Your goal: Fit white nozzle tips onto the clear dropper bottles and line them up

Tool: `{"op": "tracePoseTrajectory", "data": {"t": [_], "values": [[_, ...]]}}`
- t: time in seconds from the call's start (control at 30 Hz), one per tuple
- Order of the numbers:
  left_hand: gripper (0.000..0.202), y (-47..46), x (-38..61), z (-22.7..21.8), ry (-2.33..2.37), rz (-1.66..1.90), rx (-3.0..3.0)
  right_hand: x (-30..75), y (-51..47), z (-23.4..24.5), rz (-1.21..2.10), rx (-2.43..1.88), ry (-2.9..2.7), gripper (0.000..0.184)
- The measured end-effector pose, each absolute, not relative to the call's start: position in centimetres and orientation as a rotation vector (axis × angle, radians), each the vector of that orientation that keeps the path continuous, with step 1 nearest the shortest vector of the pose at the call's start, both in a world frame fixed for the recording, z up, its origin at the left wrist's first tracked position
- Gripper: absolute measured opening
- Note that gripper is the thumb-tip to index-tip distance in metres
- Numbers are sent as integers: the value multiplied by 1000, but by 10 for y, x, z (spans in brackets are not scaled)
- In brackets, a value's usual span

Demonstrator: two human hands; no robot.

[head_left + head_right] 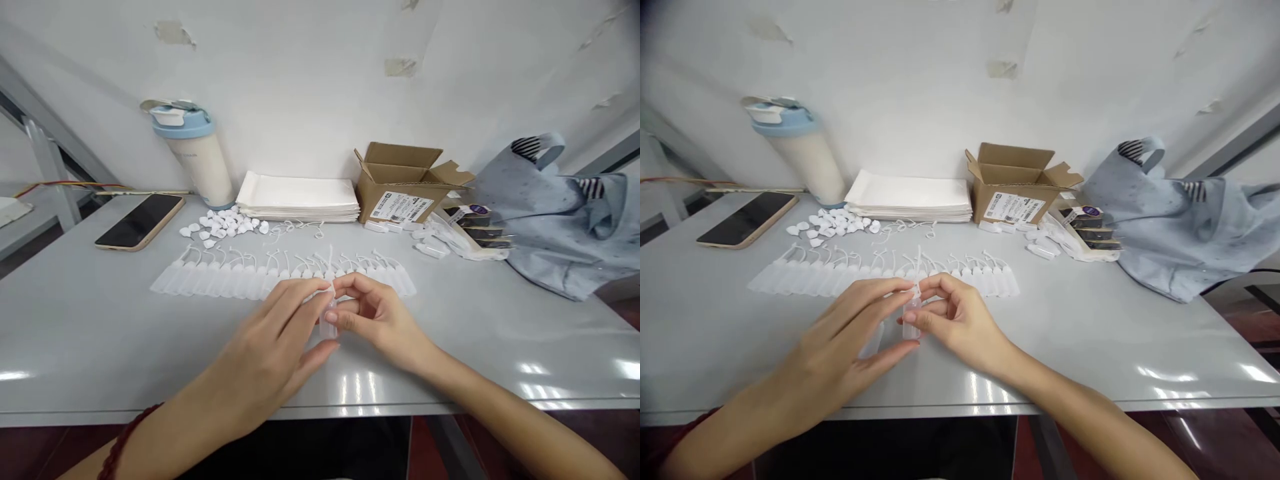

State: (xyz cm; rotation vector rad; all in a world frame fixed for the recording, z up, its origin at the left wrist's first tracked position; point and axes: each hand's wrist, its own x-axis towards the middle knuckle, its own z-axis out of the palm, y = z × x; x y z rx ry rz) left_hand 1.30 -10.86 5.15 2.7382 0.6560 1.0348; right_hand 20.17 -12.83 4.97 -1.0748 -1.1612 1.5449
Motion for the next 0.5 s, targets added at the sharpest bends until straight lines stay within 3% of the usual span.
{"op": "tracePoseTrajectory", "data": {"t": [0.33, 0.5], "values": [[36, -107, 7, 50, 592, 938, 2726, 205, -125, 51, 1721, -1106, -1127, 36], [35, -108, -1, 47, 607, 888, 2661, 212, -125, 58, 1707, -1191, -1313, 24]]}}
